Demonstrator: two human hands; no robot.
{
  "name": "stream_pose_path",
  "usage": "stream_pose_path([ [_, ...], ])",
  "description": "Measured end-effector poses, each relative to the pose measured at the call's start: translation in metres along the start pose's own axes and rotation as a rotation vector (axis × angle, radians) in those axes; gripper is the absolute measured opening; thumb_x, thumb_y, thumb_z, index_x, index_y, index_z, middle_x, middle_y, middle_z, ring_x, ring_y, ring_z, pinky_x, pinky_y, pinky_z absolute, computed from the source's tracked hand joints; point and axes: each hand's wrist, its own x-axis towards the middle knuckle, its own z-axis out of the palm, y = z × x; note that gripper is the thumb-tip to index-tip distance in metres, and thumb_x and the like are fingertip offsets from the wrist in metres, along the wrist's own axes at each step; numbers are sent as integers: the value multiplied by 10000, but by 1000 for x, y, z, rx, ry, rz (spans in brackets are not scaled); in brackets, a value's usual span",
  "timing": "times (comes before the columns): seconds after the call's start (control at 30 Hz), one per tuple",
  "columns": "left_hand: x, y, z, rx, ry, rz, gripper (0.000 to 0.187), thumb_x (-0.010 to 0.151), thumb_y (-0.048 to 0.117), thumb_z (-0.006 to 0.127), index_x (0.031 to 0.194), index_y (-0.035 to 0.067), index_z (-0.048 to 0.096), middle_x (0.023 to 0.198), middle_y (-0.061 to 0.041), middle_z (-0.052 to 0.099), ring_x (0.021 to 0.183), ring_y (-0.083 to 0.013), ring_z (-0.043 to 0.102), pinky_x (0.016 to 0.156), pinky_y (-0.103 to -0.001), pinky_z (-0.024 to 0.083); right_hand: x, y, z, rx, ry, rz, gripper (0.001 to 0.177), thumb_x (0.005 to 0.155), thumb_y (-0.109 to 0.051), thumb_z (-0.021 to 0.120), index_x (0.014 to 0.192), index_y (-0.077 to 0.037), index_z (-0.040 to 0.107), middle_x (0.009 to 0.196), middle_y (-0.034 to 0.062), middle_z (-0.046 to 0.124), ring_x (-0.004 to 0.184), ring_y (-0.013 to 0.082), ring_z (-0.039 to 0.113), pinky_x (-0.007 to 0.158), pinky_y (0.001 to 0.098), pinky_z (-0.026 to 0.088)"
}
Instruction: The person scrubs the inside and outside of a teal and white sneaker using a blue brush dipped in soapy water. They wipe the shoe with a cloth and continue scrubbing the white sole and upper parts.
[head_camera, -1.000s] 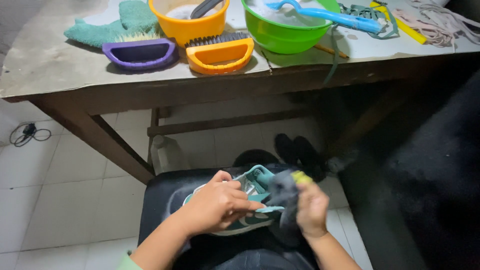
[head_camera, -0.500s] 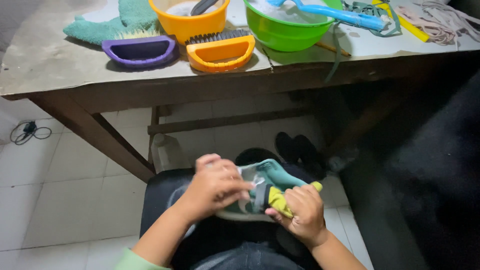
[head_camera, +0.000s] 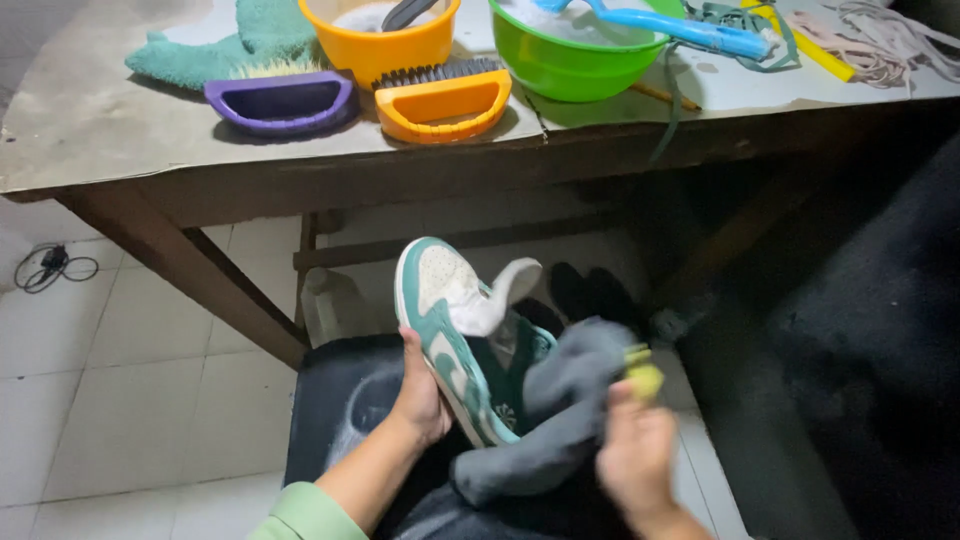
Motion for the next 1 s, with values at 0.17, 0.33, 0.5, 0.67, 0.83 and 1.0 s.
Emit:
stream_pose_path([
  [0.17,-23,28,35,82,33,-86,1127,687,856,213,1571,206,471,1418,-202,612,1238,-353,589,1036,-506,477,25,0,-24,56,-87,-337,525,1012,-324,484,1319,99,544,1394,236,510,1006,242,653,820,305,545],
  [0.33,-32,29,55,0,112,-122,1019,785,834,179,1495,204,549,1364,-184,631,1257,-371,579,1088,-527,447,-5,-66,32,-286,-556,-1006,579,786,-599,827,1040,-105,664,1074,99,690,1113,301,643,1007,442,322],
  [0.5,-23,19,39,61,77,-97,1033,782,803,229,1497,130,550,1420,-191,633,1252,-345,593,1037,-462,470,-14,-70,45,60,-486,-748,561,999,-590,502,813,-66,577,779,30,462,770,216,444,779,359,366],
  [0.67,-17,21,29,99,133,-159,1024,807,796,193,1557,166,492,1547,-166,560,1376,-380,536,1119,-524,428,-6,70,38,28,-154,158,642,813,-501,655,1256,-59,513,1103,85,696,973,204,693,907,293,506],
  [0.83,-7,15,14,38,17,-243,1018,867,784,166,1537,99,511,1466,-262,580,1327,-439,545,1140,-566,401,24,52,40,165,-82,-497,403,981,-548,509,815,-183,540,743,-22,547,641,120,523,716,258,423],
  [1.0,23,-10,-17,40,-118,-189,791,913,858,352,976,144,687,789,-104,673,732,-232,625,786,-359,530,-2,-84,31,-192,-583,-1234,590,1065,-528,362,819,-33,567,796,100,600,840,310,656,985,453,389],
])
